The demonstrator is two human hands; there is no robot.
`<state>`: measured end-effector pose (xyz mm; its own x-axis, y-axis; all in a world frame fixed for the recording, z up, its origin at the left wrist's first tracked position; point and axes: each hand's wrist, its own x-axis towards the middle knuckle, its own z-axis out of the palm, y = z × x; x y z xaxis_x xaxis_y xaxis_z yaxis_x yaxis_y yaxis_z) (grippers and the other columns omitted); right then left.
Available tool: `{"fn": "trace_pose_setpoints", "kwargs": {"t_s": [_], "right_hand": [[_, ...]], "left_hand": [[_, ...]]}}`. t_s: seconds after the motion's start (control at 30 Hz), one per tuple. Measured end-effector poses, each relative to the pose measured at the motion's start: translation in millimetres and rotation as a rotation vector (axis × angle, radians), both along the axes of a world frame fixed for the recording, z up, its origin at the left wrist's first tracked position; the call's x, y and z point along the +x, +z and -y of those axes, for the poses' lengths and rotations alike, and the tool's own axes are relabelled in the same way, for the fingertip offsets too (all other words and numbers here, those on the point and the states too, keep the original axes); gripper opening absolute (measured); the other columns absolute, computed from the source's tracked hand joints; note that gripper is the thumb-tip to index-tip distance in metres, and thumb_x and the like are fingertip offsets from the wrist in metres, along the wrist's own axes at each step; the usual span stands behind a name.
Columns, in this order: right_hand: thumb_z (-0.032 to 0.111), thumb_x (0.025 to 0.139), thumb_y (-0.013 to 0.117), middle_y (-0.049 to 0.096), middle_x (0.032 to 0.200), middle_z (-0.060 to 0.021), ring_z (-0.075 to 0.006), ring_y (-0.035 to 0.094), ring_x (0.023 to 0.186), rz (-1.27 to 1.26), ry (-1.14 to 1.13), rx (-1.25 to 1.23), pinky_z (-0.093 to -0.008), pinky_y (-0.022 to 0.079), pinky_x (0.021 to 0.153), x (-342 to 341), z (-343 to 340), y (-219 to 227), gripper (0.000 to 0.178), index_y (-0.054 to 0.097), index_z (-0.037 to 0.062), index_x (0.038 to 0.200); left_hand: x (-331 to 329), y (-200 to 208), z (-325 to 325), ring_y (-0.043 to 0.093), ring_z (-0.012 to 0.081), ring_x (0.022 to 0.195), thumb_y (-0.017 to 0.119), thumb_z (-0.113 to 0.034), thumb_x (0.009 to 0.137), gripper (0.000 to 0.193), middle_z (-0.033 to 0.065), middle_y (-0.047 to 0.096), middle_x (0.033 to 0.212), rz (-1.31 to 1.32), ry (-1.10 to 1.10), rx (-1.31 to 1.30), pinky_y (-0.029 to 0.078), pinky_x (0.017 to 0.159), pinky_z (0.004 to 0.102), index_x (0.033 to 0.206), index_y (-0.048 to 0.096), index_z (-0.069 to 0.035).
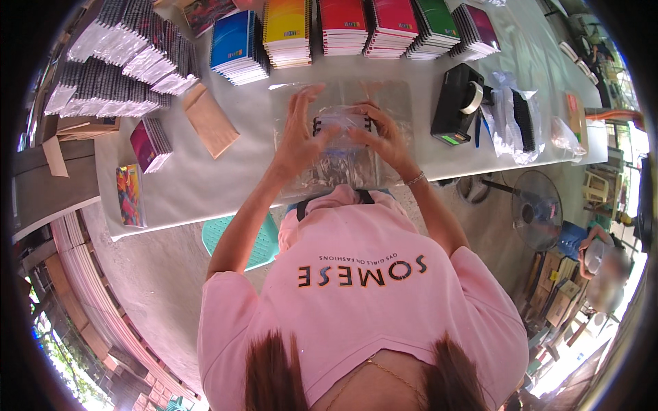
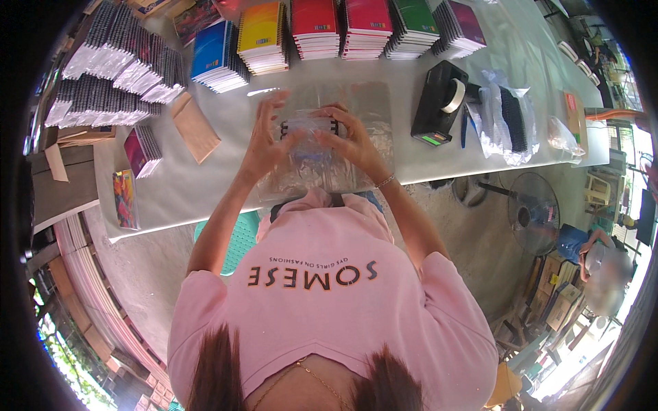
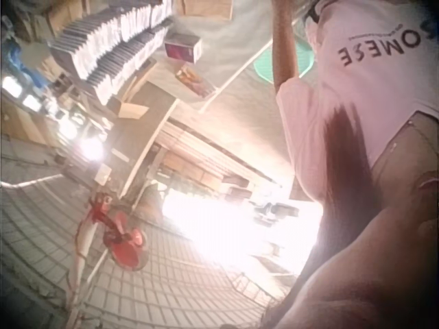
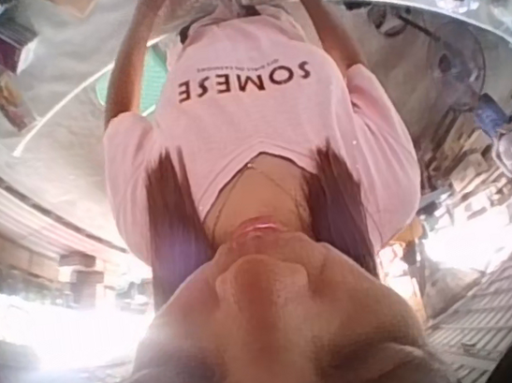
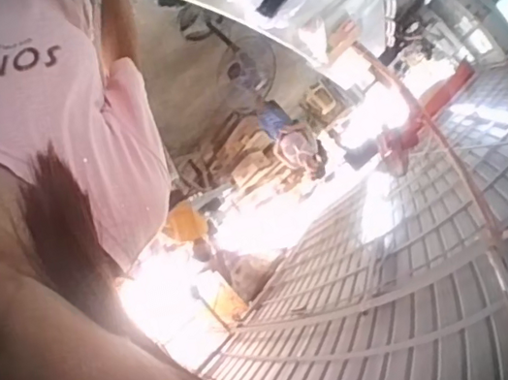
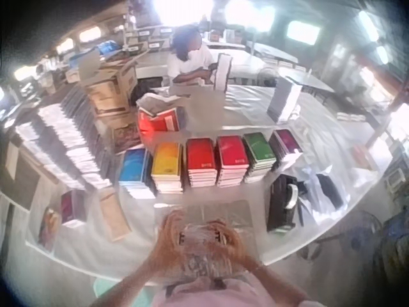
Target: The person gathers different colored notebooks into stacks, places each stack into a clear plastic bag, and seals the bag using a tape dispenser.
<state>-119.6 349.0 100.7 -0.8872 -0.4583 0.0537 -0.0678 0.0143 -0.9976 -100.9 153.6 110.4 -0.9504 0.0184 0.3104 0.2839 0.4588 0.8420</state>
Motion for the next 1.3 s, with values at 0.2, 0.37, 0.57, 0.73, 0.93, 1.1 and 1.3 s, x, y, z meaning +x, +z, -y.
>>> {"fn": "trace_pose_setpoints", "kwargs": {"t_s": [0.2, 0.37, 0.57, 0.73, 0.93, 1.1, 1.3], "right_hand": [[0.015, 0.084, 0.067, 0.054, 0.113, -0.0094, -0.0209, 0.051, 0.108, 0.012, -0.087, 0.003, -0.0323, 0.04, 0.093, 5, 2, -3, 0.028, 0.065, 0.0006, 0.108], [0.019, 0.08, 0.073, 0.055, 0.116, -0.01, -0.0247, 0.052, 0.111, -0.154, -0.026, 0.122, -0.0343, 0.039, 0.096, 10, -4, 6, 0.037, 0.065, 0.0044, 0.113], [0.016, 0.072, 0.079, 0.056, 0.117, -0.0105, -0.0254, 0.053, 0.113, -0.235, -0.037, 0.224, -0.0357, 0.041, 0.097, 16, -6, 9, 0.048, 0.064, 0.0074, 0.117], [0.015, 0.071, 0.079, 0.057, 0.119, -0.0099, -0.0251, 0.05, 0.118, -0.22, -0.07, 0.203, -0.0368, 0.038, 0.1, 23, -4, 7, 0.044, 0.067, 0.0069, 0.113], [0.012, 0.074, 0.076, 0.056, 0.12, -0.0113, -0.0266, 0.047, 0.121, -0.244, -0.123, 0.135, -0.0378, 0.038, 0.101, 33, 2, 3, 0.036, 0.068, 0.0066, 0.109], [0.011, 0.075, 0.075, 0.053, 0.124, -0.0138, -0.0274, 0.044, 0.125, -0.263, -0.165, 0.12, -0.0385, 0.037, 0.101, 38, 5, -2, 0.032, 0.068, 0.0059, 0.106], [0.01, 0.076, 0.074, 0.053, 0.125, -0.0146, -0.0281, 0.043, 0.126, -0.307, -0.239, 0.159, -0.0383, 0.037, 0.101, 43, 10, -3, 0.029, 0.068, 0.0059, 0.105]], "left_hand": [[-1, -7, 9, 0.06, 0.009, 0.088, 0.065, -0.008, 0.086, 0.023, 0.0042, 0.067, 0.1, 0.642, -0.225, 0.592, 0.048, 0.078, 0.0239, 0.108, 0.066, 0.0], [-2, -24, 11, 0.061, 0.0104, 0.094, 0.064, -0.001, 0.085, 0.018, 0.0076, 0.067, 0.105, 0.525, -0.232, 0.641, 0.049, 0.083, 0.0247, 0.103, 0.069, 0.0], [-20, -17, 30, 0.06, 0.0141, 0.103, 0.069, -0.005, 0.083, 0.025, 0.0097, 0.061, 0.122, 0.629, -0.453, 0.527, 0.049, 0.089, 0.028, 0.108, 0.069, -0.003], [-14, 5, 35, 0.059, 0.0248, 0.112, 0.078, -0.013, 0.075, 0.041, 0.0106, 0.063, 0.121, 0.245, -0.572, 0.125, 0.047, 0.094, 0.0334, 0.115, 0.067, -0.008], [-4, 11, 31, 0.049, 0.0302, 0.126, 0.079, -0.014, 0.073, 0.041, 0.0091, 0.063, 0.12, 0.147, -0.526, 0.018, 0.034, 0.109, 0.0441, 0.112, 0.068, -0.009], [-4, 10, 30, 0.052, 0.0284, 0.122, 0.078, -0.01, 0.072, 0.035, 0.008, 0.064, 0.115, -0.004, -0.52, -0.115, 0.036, 0.108, 0.042, 0.106, 0.07, -0.008], [4, 11, 20, 0.058, 0.0279, 0.105, 0.073, -0.007, 0.073, 0.015, 0.0077, 0.065, 0.1, -0.02, -0.457, -0.047, 0.039, 0.1, 0.0426, 0.087, 0.07, -0.005]]}}
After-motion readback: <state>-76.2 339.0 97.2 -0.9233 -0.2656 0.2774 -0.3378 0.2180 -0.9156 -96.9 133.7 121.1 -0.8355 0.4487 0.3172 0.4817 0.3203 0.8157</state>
